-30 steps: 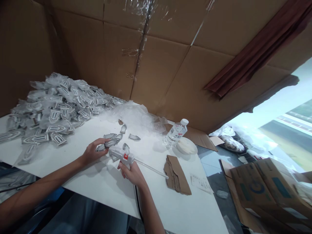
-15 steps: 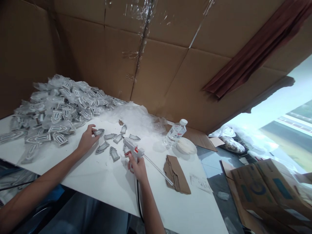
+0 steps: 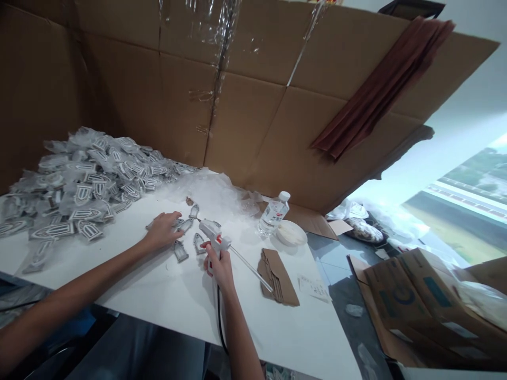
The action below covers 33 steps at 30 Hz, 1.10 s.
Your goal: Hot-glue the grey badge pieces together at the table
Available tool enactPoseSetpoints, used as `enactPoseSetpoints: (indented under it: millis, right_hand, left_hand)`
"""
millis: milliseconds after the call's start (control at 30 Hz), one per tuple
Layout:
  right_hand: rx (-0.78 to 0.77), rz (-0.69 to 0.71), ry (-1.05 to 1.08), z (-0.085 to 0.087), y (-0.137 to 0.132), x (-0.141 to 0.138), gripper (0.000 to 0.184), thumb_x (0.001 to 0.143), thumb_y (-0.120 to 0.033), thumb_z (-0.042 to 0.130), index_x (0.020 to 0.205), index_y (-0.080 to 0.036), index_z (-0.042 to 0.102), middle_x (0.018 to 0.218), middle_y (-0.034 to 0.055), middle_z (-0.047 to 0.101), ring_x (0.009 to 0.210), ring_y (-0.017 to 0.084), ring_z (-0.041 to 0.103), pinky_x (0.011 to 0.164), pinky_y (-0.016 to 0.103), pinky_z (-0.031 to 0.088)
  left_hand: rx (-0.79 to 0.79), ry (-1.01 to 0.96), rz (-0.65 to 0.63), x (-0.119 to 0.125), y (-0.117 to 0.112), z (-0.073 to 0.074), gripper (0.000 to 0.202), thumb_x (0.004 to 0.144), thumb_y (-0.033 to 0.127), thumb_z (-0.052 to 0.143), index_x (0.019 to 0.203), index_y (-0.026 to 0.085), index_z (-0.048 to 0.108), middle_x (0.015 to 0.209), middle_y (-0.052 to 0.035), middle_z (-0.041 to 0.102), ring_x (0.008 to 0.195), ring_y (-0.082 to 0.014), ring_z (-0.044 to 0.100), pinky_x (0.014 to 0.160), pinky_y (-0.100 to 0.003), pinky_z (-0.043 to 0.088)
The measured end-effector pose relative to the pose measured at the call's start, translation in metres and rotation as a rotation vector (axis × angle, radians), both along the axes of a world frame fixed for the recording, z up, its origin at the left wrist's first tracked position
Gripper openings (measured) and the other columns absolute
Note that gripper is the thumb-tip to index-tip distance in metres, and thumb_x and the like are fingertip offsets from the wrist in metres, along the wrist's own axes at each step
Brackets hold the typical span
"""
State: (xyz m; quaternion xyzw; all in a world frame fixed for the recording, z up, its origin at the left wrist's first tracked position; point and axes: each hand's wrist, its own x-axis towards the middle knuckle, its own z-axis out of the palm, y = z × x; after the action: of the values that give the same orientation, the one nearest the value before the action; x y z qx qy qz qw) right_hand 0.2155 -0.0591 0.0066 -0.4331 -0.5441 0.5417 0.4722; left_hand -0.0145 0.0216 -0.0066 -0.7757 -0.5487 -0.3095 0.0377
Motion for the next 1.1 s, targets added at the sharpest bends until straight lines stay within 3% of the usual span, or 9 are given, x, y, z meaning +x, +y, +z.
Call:
enactPoseSetpoints:
  millis: [100,200,333,500,700,867,1100]
  right_hand:
    - [0.001,-0.01,-0.015,-0.002,0.001,0.001,0.053,0.083,-0.061,0.055,0.1,-0.011,0.061,0.046,-0.0016,0.046,0.037,0.008,0.034,0.034,0.021,0.029]
    - [0.009,-0.016,-0.023,-0.003,0.001,0.001,0.052,0.085,-0.06,0.054,0.099,-0.011,0.061,0.046,-0.0014,0.047,0.036,0.008,0.034,0.034,0.02,0.028]
    - [0.021,-0.004,-0.022,-0.006,0.001,0.001,0.051,0.085,-0.06,0.054,0.1,-0.011,0.061,0.045,-0.0015,0.047,0.036,0.008,0.034,0.033,0.02,0.029]
    - [0.023,0.004,-0.022,-0.008,0.002,0.002,0.05,0.086,-0.059,0.054,0.1,-0.011,0.061,0.046,-0.0016,0.048,0.035,0.008,0.033,0.033,0.02,0.029]
    - [-0.006,0.002,0.006,-0.006,0.003,0.001,0.052,0.085,-0.06,0.055,0.099,-0.011,0.061,0.045,-0.001,0.048,0.036,0.008,0.034,0.033,0.02,0.029]
    - [-0.006,0.027,0.046,-0.007,0.004,0.001,0.053,0.085,-0.061,0.054,0.098,-0.011,0.061,0.045,-0.0005,0.049,0.032,0.008,0.035,0.032,0.02,0.027]
    - [-0.02,0.055,0.068,-0.007,0.004,0.001,0.051,0.085,-0.059,0.055,0.1,-0.012,0.062,0.047,-0.0005,0.049,0.034,0.008,0.035,0.033,0.02,0.027]
  left_hand:
    - [-0.046,0.068,-0.007,0.018,0.013,-0.002,0.035,0.074,0.028,0.064,0.106,0.016,0.058,0.098,-0.0118,0.067,0.103,-0.0313,0.061,0.103,-0.054,0.032]
    - [-0.067,0.099,-0.021,0.024,0.019,-0.005,0.028,0.075,0.02,0.06,0.102,0.016,0.061,0.093,-0.0103,0.068,0.099,-0.0283,0.062,0.105,-0.05,0.031]
    - [-0.084,0.111,-0.033,0.023,0.019,-0.01,0.034,0.074,0.015,0.055,0.108,0.018,0.06,0.099,-0.0087,0.068,0.103,-0.0249,0.061,0.106,-0.044,0.031]
    - [-0.096,0.082,-0.035,0.018,0.022,-0.016,0.031,0.078,0.02,0.055,0.11,0.018,0.059,0.103,-0.0101,0.067,0.106,-0.0267,0.059,0.107,-0.051,0.029]
    - [-0.049,0.025,-0.192,0.013,0.019,-0.007,0.033,0.079,0.019,0.057,0.112,0.02,0.058,0.112,-0.0062,0.066,0.111,-0.0216,0.058,0.111,-0.043,0.031]
    - [0.058,-0.212,-0.335,0.003,-0.003,0.004,0.031,0.084,0.02,0.056,0.114,0.019,0.061,0.118,-0.0081,0.064,0.107,-0.02,0.062,0.091,-0.032,0.051]
    - [0.334,-0.153,-0.366,-0.013,-0.033,0.003,0.016,0.083,0.016,0.06,0.095,0.017,0.069,0.11,-0.0107,0.066,0.088,-0.0167,0.068,0.076,-0.027,0.056]
